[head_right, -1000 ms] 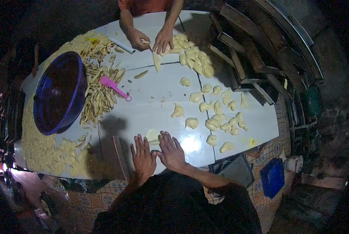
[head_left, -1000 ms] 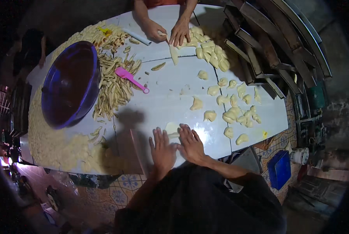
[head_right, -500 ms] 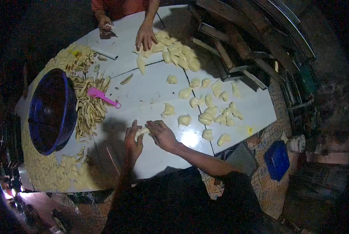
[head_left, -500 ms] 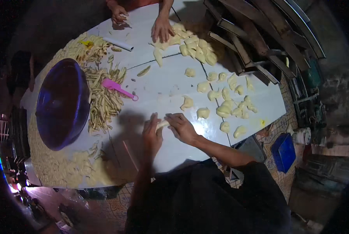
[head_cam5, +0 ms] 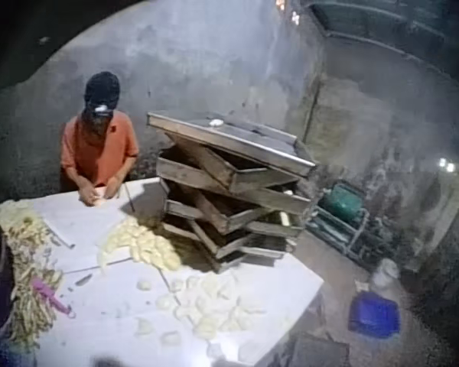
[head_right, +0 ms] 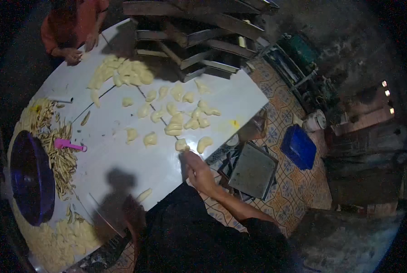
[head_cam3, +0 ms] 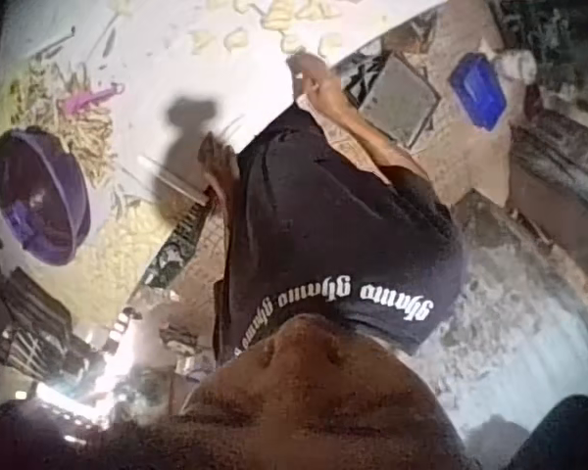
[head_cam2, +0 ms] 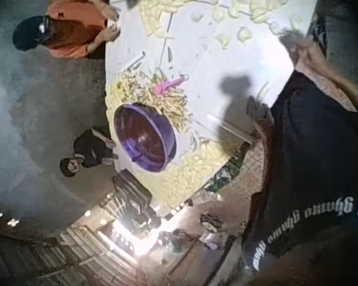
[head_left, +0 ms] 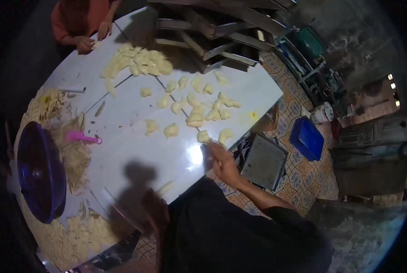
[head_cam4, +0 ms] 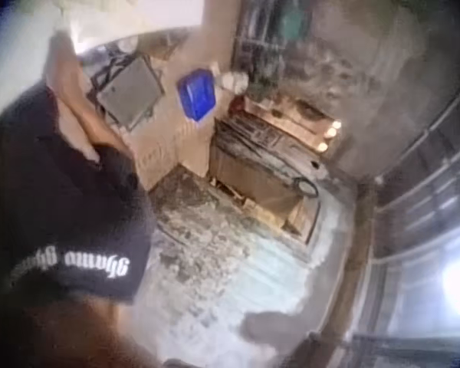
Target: The person prepares pastries by flattening dough pieces with a rolling pin and by hand, spreading chocolate filling and placing banana slices onto the dough, wrapping the dough around the filling, and placing the assembled pastries onto baking trays.
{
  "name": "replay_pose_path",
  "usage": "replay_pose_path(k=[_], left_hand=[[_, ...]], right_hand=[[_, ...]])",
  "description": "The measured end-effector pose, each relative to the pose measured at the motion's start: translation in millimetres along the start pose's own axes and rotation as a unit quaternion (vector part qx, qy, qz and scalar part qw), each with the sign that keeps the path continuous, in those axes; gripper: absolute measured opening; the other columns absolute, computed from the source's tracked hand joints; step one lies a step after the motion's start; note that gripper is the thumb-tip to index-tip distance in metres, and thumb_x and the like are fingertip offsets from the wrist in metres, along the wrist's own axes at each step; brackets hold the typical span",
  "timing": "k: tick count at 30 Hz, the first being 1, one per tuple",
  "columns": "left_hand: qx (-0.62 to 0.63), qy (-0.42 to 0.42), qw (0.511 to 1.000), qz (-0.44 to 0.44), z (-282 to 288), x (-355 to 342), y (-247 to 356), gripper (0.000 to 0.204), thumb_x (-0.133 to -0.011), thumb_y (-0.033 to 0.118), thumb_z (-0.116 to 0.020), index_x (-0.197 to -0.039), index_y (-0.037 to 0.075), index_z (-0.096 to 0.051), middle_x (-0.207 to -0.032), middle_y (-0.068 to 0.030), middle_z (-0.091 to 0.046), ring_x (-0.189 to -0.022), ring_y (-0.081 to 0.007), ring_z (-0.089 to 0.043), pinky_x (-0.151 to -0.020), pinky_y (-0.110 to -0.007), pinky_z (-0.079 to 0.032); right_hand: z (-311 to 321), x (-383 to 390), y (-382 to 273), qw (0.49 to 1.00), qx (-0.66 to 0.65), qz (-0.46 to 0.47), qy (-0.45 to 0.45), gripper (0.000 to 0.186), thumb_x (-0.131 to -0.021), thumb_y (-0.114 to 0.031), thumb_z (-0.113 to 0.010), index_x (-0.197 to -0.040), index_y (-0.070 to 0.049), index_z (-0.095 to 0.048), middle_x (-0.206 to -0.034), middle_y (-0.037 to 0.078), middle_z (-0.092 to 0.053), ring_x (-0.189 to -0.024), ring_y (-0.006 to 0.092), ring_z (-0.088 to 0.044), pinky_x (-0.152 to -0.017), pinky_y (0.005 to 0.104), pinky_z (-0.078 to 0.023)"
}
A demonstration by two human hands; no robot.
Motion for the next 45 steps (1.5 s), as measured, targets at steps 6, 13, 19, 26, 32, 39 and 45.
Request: replay_pose_path(k=[6, 13, 19, 26, 32, 39, 45], left_hand=[[0.035, -0.021, 0.999, -0.021, -2, 12, -50, 0.040, -0.099, 0.011, -0.051, -0.136, -0.004, -0.052, -0.139, -0.0212, -0.054, -0.131, -0.0368, -0.049, -0.113, -0.045, -0.036], [0.214, 0.072, 0.958, 0.176, 35, -6, -66, 0.042, -0.102, 0.017, -0.045, -0.138, -0.003, -0.052, -0.132, -0.0155, -0.060, -0.122, -0.0310, -0.056, -0.107, -0.038, -0.042], [0.162, 0.230, 0.955, 0.094, 20, -6, -92, 0.039, -0.102, 0.010, -0.043, -0.138, -0.004, -0.053, -0.127, -0.0129, -0.061, -0.111, -0.0218, -0.059, -0.096, -0.031, -0.046], [0.439, 0.406, 0.797, 0.088, 34, 16, -71, 0.033, -0.101, 0.005, -0.047, -0.132, -0.005, -0.055, -0.118, -0.0105, -0.061, -0.104, -0.0223, -0.058, -0.091, -0.032, -0.047], [0.250, 0.404, 0.877, 0.069, 43, 6, -25, 0.019, -0.103, 0.002, -0.049, -0.111, -0.005, -0.065, -0.104, -0.0127, -0.065, -0.096, -0.0219, -0.060, -0.087, -0.034, -0.049], [0.261, 0.345, 0.896, 0.096, 63, -33, -9, 0.018, -0.100, 0.007, -0.053, -0.109, -0.003, -0.066, -0.103, -0.0097, -0.067, -0.096, -0.0212, -0.063, -0.088, -0.036, -0.051], [0.145, 0.110, 0.983, 0.027, 23, -97, 3, 0.017, -0.095, 0.001, -0.061, -0.110, -0.003, -0.067, -0.106, -0.0127, -0.069, -0.097, -0.0203, -0.067, -0.084, -0.031, -0.055]], right_hand=[[80, -24, 147, 0.899, 0.371, -0.188, 0.140, 0.057, -0.101, -0.034, -0.048, -0.141, 0.007, -0.047, -0.157, 0.032, -0.028, -0.150, 0.0440, -0.021, -0.119, 0.0536, -0.022], [53, -11, 99, 0.944, 0.304, -0.066, 0.112, 0.056, -0.101, -0.035, -0.051, -0.143, 0.001, -0.049, -0.157, 0.030, -0.031, -0.150, 0.0415, -0.025, -0.117, 0.0558, -0.025], [-156, -65, -72, 0.920, 0.149, 0.290, -0.219, 0.057, -0.098, -0.036, -0.056, -0.141, 0.001, -0.049, -0.155, 0.021, -0.038, -0.148, 0.0327, -0.032, -0.120, 0.0504, -0.025], [-212, -72, -78, 0.779, 0.164, 0.459, -0.395, 0.058, -0.102, -0.049, -0.042, -0.153, -0.024, -0.037, -0.164, 0.002, -0.026, -0.153, 0.0237, -0.020, -0.125, 0.0464, -0.017], [-258, -99, -131, 0.863, 0.174, 0.326, -0.345, 0.075, -0.097, -0.045, -0.047, -0.150, 0.007, -0.033, -0.159, 0.026, -0.027, -0.152, 0.0336, -0.018, -0.124, 0.0483, -0.015], [-163, -103, -105, 0.858, -0.058, 0.075, -0.504, 0.038, -0.098, -0.031, -0.057, -0.119, -0.001, -0.066, -0.135, 0.022, -0.057, -0.127, 0.0377, -0.051, -0.103, 0.0447, -0.044], [-134, -183, -69, 0.954, 0.115, 0.263, -0.082, 0.032, -0.087, -0.015, -0.069, -0.113, 0.003, -0.066, -0.104, 0.022, -0.065, -0.101, 0.0408, -0.060, -0.086, 0.0483, -0.052]])
Point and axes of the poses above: each hand's wrist, its own x-axis away from the middle knuckle, its own z-axis out of the back of the hand, y = z × x, the point moved 5 cm from there along -x, towards the middle knuckle
